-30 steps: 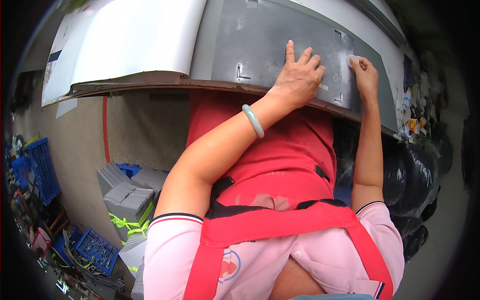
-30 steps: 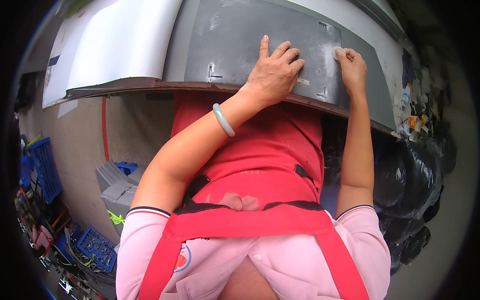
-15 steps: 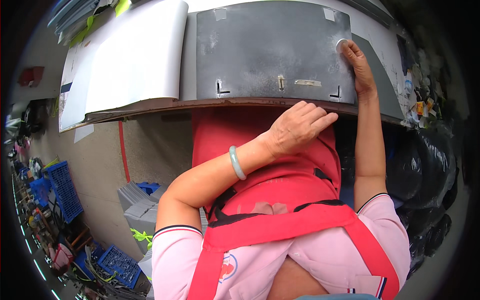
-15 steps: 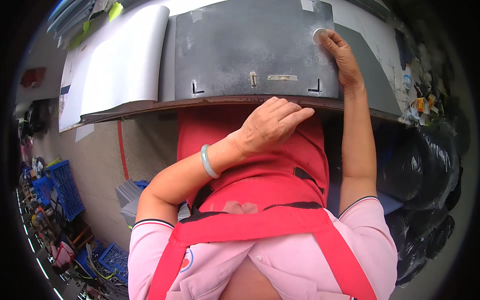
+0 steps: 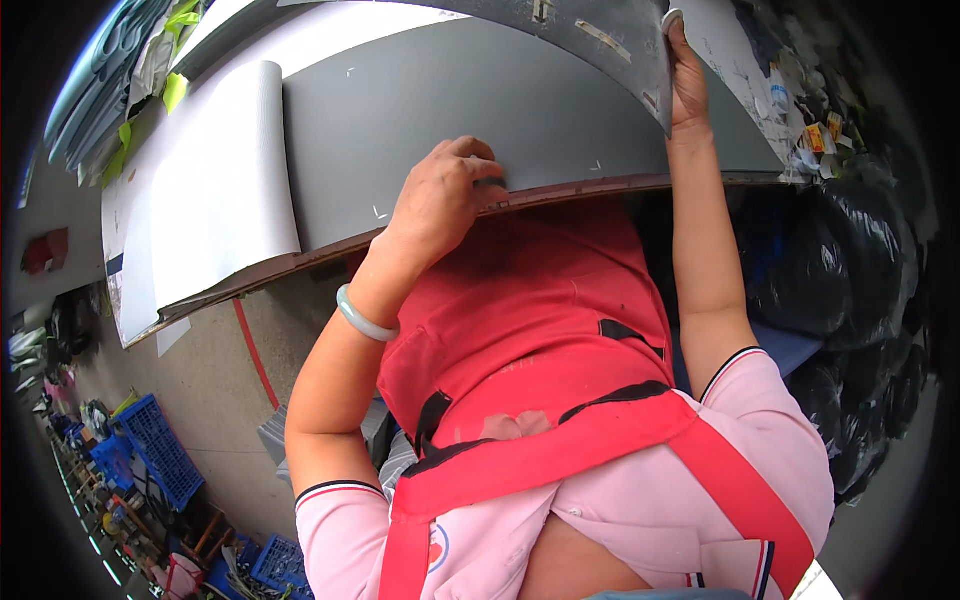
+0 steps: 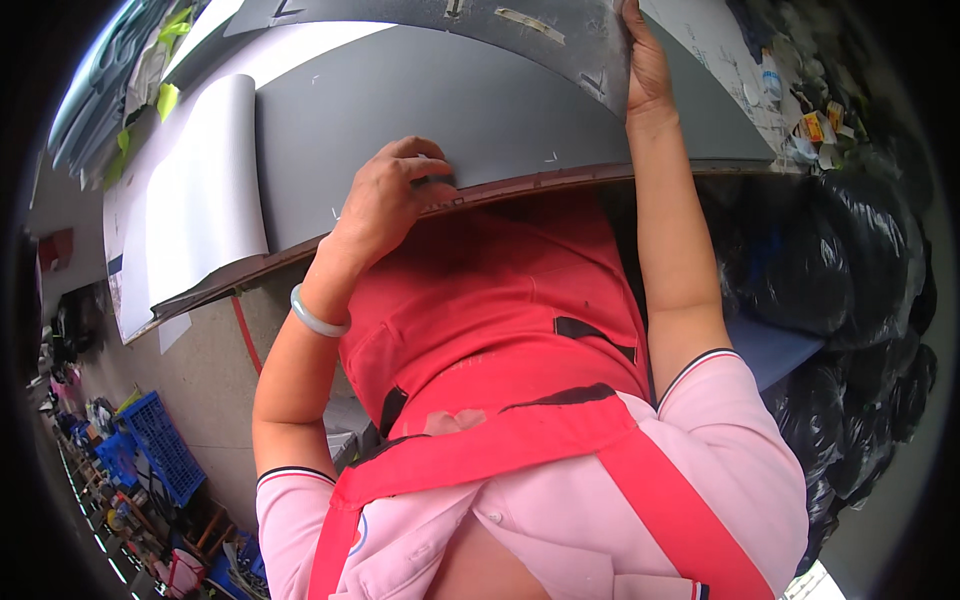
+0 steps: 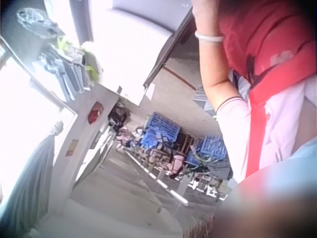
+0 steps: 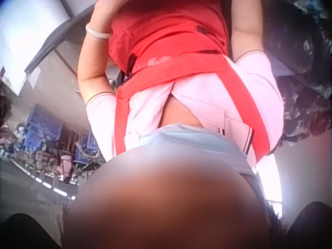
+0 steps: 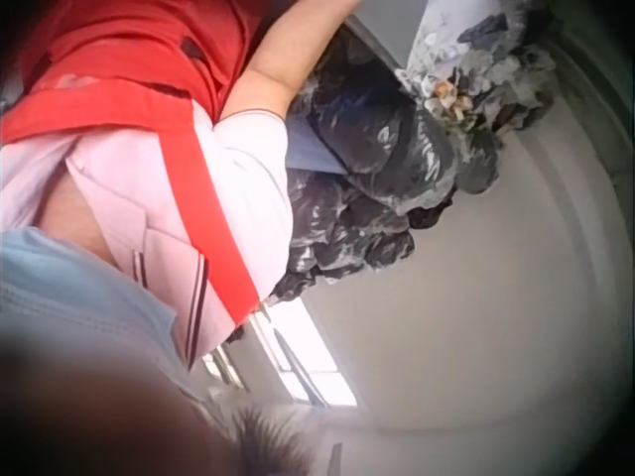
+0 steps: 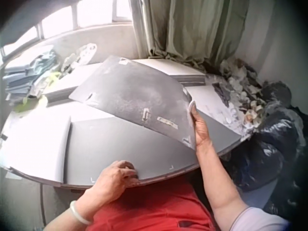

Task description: Sand the surface and edges of a rectangular grey panel using an abrasive block.

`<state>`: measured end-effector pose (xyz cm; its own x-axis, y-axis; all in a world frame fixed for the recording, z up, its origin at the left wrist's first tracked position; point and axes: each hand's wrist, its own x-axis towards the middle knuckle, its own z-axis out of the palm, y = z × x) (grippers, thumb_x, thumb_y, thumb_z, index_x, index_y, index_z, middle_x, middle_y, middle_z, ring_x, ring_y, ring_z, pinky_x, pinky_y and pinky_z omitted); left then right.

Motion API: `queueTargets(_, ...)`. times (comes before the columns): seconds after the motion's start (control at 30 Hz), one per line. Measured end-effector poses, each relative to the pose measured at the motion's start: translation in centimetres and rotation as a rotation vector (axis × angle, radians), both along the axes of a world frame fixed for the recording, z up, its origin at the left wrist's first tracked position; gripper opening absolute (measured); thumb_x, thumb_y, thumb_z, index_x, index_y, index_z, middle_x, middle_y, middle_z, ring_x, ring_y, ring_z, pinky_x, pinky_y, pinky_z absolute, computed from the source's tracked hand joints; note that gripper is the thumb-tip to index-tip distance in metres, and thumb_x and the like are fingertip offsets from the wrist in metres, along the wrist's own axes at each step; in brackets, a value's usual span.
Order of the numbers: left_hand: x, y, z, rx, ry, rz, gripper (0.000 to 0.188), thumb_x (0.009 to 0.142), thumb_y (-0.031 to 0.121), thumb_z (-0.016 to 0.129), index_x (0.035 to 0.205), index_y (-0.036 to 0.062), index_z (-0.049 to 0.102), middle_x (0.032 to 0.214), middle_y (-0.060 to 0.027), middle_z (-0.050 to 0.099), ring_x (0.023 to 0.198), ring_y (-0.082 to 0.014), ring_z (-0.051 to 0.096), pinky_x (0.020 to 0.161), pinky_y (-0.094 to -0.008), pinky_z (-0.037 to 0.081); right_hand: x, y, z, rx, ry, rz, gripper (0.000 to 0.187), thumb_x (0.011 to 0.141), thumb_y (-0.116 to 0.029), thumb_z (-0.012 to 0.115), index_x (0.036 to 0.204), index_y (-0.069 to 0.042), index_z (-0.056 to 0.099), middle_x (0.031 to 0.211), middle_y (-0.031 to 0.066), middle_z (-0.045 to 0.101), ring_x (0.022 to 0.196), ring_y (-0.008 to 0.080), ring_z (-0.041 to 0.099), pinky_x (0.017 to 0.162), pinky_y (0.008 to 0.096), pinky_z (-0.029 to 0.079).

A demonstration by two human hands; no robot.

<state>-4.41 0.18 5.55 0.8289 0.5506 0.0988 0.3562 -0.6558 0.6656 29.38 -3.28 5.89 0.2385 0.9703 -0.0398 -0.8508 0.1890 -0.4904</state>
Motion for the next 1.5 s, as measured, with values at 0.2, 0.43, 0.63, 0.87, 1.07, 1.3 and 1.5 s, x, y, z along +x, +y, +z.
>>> queueTargets(0.2, 0.1, -0.2, -1.0, 0.219, 0.007, -0.044, 0.017, 0.088, 0.005, 0.070, 0.104, 0.0030, 0.074, 0.112, -0.0113, 0.068, 0.104, -0.0302, 0.065, 0.087, -0.0395, 0.054, 2.1, -0.5, -1.9, -0.004, -0.069, -0.068, 0.056, 0.096, -0.035, 0.070, 0.139, -0.002, 0.056, 0.134, 0.0169, 0.064, 0.122, 0.0325, 0.061, 0.107, 0.0489, 0.049)
queueTargets(0.43, -1.9, 1.1, 1.0, 0.184, 0.046, -0.041, 0.021, 0.087, 0.007, 0.071, 0.107, 0.0022, 0.073, 0.120, -0.0104, 0.066, 0.101, -0.0314, 0.067, 0.087, -0.0406, 0.055, 1.3, -1.0, -3.3, -0.052, -0.007, -0.022, 0.055, 0.095, -0.035, 0.071, 0.137, -0.001, 0.058, 0.128, 0.0179, 0.067, 0.116, 0.0322, 0.065, 0.103, 0.0468, 0.051)
queueTargets(0.63, -2.5, 1.1, 0.8, 0.103, 0.081, -0.033, 0.022, 0.087, 0.008, 0.071, 0.108, 0.0024, 0.074, 0.122, -0.0092, 0.066, 0.101, -0.0320, 0.067, 0.088, -0.0405, 0.055, 1.2, -1.2, -4.9, -0.104, -0.019, -0.007, 0.057, 0.092, -0.038, 0.074, 0.133, 0.000, 0.061, 0.125, 0.0185, 0.069, 0.113, 0.0325, 0.067, 0.101, 0.0474, 0.053)
queueTargets(0.87, -2.6, 1.2, -0.2, 0.237, 0.052, -0.044, 0.016, 0.090, 0.008, 0.068, 0.103, 0.0017, 0.072, 0.119, -0.0096, 0.067, 0.102, -0.0323, 0.066, 0.089, -0.0415, 0.054, 2.9, -1.6, -6.5, -0.020, -0.104, 0.009, 0.046, 0.097, -0.030, 0.071, 0.132, -0.002, 0.061, 0.126, 0.0146, 0.068, 0.115, 0.0260, 0.067, 0.102, 0.0413, 0.056)
queueTargets(1.07, -0.9, 0.1, 0.0, 0.198, 0.047, -0.038, 0.023, 0.087, 0.014, 0.074, 0.106, 0.0024, 0.072, 0.116, -0.0115, 0.066, 0.107, -0.0335, 0.064, 0.091, -0.0415, 0.053, 3.6, -1.2, -7.6, -0.079, -0.188, -0.045, 0.054, 0.096, -0.034, 0.071, 0.135, 0.000, 0.057, 0.129, 0.0178, 0.066, 0.118, 0.0290, 0.066, 0.103, 0.0454, 0.054)
queueTargets(1.3, 0.9, 0.9, -0.7, -0.012, -0.057, -0.071, 0.019, 0.084, 0.013, 0.076, 0.099, 0.0021, 0.074, 0.111, -0.0125, 0.067, 0.100, -0.0335, 0.066, 0.088, -0.0397, 0.055, 4.8, -0.2, -9.5, 0.325, 0.305, 0.406, 0.053, 0.092, -0.034, 0.074, 0.131, 0.001, 0.063, 0.120, 0.0177, 0.071, 0.107, 0.0284, 0.070, 0.099, 0.0420, 0.055)
queueTargets(1.5, 0.2, 0.9, -1.6, 0.149, -0.063, -0.057, 0.017, 0.084, 0.015, 0.077, 0.094, 0.0017, 0.073, 0.108, -0.0120, 0.068, 0.096, -0.0342, 0.066, 0.084, -0.0401, 0.055, 0.9, -0.9, -5.9, -0.161, -0.089, 0.003, 0.053, 0.092, -0.032, 0.075, 0.131, 0.001, 0.062, 0.120, 0.0175, 0.071, 0.108, 0.0284, 0.070, 0.099, 0.0421, 0.054)
